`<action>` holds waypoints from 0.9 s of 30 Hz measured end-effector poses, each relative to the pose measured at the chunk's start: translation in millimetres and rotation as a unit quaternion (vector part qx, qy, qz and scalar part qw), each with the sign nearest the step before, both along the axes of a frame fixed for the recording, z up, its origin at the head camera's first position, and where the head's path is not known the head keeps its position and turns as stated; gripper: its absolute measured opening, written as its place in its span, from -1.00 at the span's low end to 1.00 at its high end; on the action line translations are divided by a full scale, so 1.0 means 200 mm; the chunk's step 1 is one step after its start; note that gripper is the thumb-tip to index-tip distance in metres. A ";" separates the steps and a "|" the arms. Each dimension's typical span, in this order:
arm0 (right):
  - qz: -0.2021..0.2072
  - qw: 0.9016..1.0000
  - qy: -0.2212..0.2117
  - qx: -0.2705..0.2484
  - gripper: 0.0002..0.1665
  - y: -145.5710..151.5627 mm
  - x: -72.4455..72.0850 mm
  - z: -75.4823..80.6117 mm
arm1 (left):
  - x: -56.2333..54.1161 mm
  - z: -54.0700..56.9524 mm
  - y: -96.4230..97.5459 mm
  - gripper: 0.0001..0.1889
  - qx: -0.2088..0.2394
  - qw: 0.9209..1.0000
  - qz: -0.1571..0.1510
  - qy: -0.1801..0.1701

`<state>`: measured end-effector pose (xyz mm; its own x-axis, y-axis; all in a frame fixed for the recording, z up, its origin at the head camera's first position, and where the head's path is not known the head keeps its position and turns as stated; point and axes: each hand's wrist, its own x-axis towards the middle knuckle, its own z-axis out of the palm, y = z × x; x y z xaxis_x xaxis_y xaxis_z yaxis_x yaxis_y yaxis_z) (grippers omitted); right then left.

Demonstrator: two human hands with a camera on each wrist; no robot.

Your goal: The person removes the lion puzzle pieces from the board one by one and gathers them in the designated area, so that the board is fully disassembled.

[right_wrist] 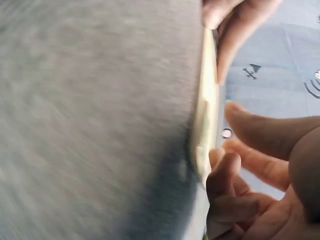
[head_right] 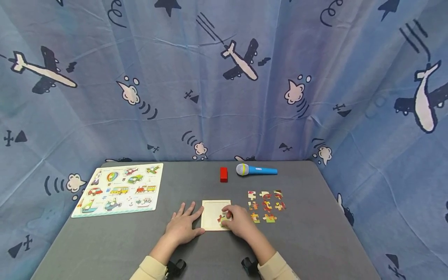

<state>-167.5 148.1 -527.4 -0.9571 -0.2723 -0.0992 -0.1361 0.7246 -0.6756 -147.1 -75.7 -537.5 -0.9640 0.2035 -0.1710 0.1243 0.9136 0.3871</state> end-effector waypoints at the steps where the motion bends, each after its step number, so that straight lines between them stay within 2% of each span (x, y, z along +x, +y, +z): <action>1: -0.001 1.000 0.000 0.014 -0.65 -0.01 0.00 -0.01 | 0.00 0.00 0.00 -0.20 0.000 1.000 0.000 0.001; 4: -0.006 0.999 -0.003 0.034 -0.70 -0.01 0.00 -0.03 | 0.00 0.00 0.00 -0.20 0.001 1.000 -0.001 0.005; 7: -0.013 0.999 -0.008 0.033 -0.74 -0.01 -0.01 -0.04 | 0.00 0.00 0.00 -0.21 0.002 1.000 0.000 0.008; 21: -0.046 0.998 -0.004 0.040 -0.67 -0.01 -0.01 -0.07 | 0.00 0.00 -0.01 -0.20 0.004 1.000 -0.003 0.005; 24: -0.051 0.998 -0.005 0.022 -0.64 -0.01 -0.01 -0.07 | 0.00 -0.01 0.00 -0.20 0.004 1.000 -0.002 0.005; 27: -0.054 0.998 -0.011 -0.023 -0.70 -0.01 0.00 -0.06 | 0.00 0.00 0.00 -0.20 0.005 1.000 -0.002 0.005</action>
<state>-167.3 146.5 -540.3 -0.9788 -0.1720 -0.1111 -0.0428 0.7025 -0.7104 -146.4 -76.2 -538.4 -0.9651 0.2082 -0.1586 0.1315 0.9096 0.3942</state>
